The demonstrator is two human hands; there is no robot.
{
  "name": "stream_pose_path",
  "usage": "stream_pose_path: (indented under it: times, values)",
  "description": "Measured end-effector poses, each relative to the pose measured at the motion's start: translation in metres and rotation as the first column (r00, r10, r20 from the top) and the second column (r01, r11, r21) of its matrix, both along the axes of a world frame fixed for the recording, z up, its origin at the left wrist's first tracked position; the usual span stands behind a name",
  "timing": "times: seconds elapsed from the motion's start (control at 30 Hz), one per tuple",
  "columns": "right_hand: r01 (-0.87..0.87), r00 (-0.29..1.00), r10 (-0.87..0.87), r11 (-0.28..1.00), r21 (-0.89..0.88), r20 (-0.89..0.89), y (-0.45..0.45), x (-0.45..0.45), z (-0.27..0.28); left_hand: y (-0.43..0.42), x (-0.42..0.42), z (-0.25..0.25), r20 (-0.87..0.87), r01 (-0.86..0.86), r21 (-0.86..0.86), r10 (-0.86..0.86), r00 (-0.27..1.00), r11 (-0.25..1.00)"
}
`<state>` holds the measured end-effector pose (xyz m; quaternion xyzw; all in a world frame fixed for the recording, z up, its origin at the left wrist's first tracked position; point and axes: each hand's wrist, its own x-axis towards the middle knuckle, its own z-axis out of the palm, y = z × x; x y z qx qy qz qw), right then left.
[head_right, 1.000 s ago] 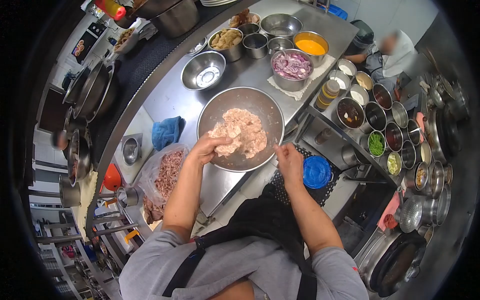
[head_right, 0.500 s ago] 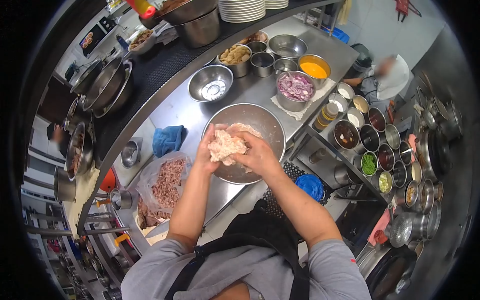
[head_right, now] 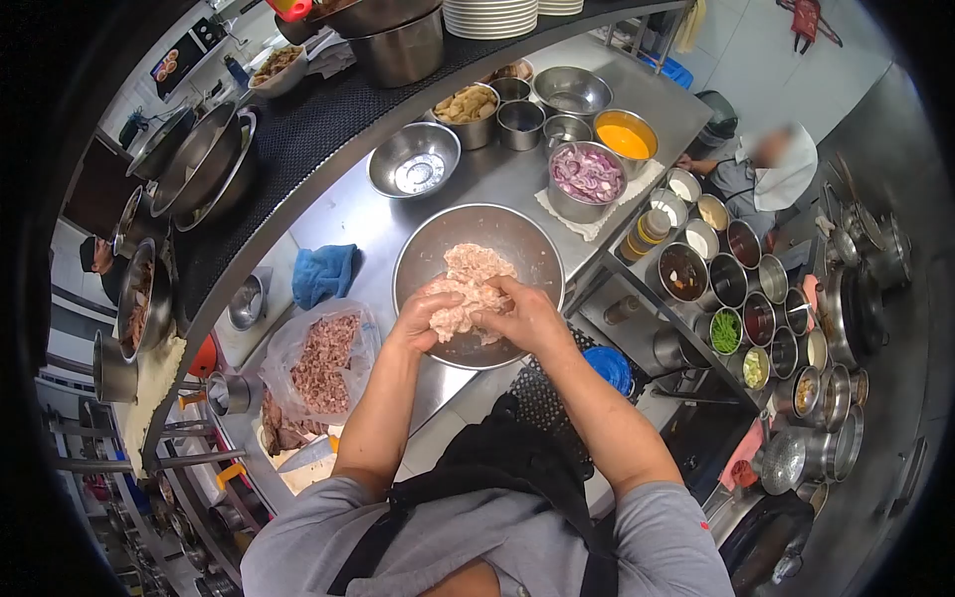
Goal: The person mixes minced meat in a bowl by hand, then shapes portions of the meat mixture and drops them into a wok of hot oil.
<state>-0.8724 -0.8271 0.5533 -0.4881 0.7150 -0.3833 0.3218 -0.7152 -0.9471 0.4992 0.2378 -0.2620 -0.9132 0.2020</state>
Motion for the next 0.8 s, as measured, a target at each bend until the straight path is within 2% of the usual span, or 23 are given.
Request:
stream_pose_path:
  times: [0.07,0.13,0.2,0.27,0.33,0.37,0.43,0.47,0.5,0.53,0.6,0.67,0.73,0.77,0.8]
  values:
    - [0.027,0.999,-0.028,0.999,0.025,0.036,0.004,0.003,-0.01,0.001,-0.001,0.004,0.136,0.072,-0.195,-0.046,0.99,0.978]
    - [0.019,0.998,-0.029,0.982,-0.187,-0.05,0.002,0.004,-0.023,0.003,-0.001,0.005,0.153,0.069,-0.208,-0.037,0.988,0.976]
    - [0.001,0.999,-0.007,0.991,-0.134,-0.04,0.003,0.001,-0.022,0.001,0.0,0.004,0.169,0.061,-0.221,-0.024,0.985,0.973]
    - [-0.023,0.999,0.021,0.997,-0.078,-0.031,0.003,-0.003,-0.025,-0.002,0.002,0.002,0.119,0.027,-0.156,-0.008,0.993,0.987]
    - [0.042,0.949,-0.026,0.998,-0.043,0.314,0.001,-0.006,-0.034,0.0,0.005,0.004,0.102,0.04,-0.137,-0.026,0.994,0.99]
    - [0.039,0.95,-0.024,0.998,-0.043,0.313,-0.001,-0.004,-0.032,0.001,0.006,0.01,0.084,0.052,-0.118,-0.043,0.996,0.992]
    - [0.197,0.768,-0.098,0.977,-0.087,0.633,-0.004,0.001,-0.029,0.01,0.007,0.022,0.042,0.074,-0.113,-0.07,0.997,0.991]
    - [0.194,0.769,-0.096,0.977,-0.087,0.632,-0.006,0.004,-0.026,0.013,0.006,0.026,0.001,0.099,-0.108,-0.099,0.995,0.989]
    - [0.141,0.842,-0.069,0.985,-0.095,0.534,-0.008,0.007,-0.024,0.014,0.004,0.021,0.001,0.096,-0.108,-0.096,0.995,0.99]
    - [0.088,0.902,-0.038,0.991,-0.097,0.429,-0.009,0.009,-0.023,0.013,0.003,0.011,0.067,0.128,-0.205,-0.116,0.991,0.97]
    - [0.086,0.891,-0.042,0.993,-0.079,0.453,-0.013,0.009,-0.026,0.015,0.001,0.01,0.152,0.144,-0.361,-0.094,0.984,0.922]
    - [0.083,0.88,-0.044,0.995,-0.062,0.474,-0.014,0.011,-0.026,0.012,0.005,0.008,0.141,0.136,-0.298,-0.098,0.985,0.945]
    - [0.231,0.737,-0.116,0.969,-0.087,0.666,-0.01,0.008,-0.023,0.007,0.006,0.008,0.124,0.131,-0.24,-0.103,0.987,0.962]
    - [0.233,0.738,-0.117,0.969,-0.088,0.665,-0.008,0.006,-0.025,0.007,0.008,0.007,0.073,0.108,-0.199,-0.095,0.993,0.974]
    - [0.27,0.666,-0.109,0.957,-0.103,0.738,-0.006,0.003,-0.027,0.007,0.01,0.006,0.022,0.089,-0.157,-0.086,0.996,0.984]
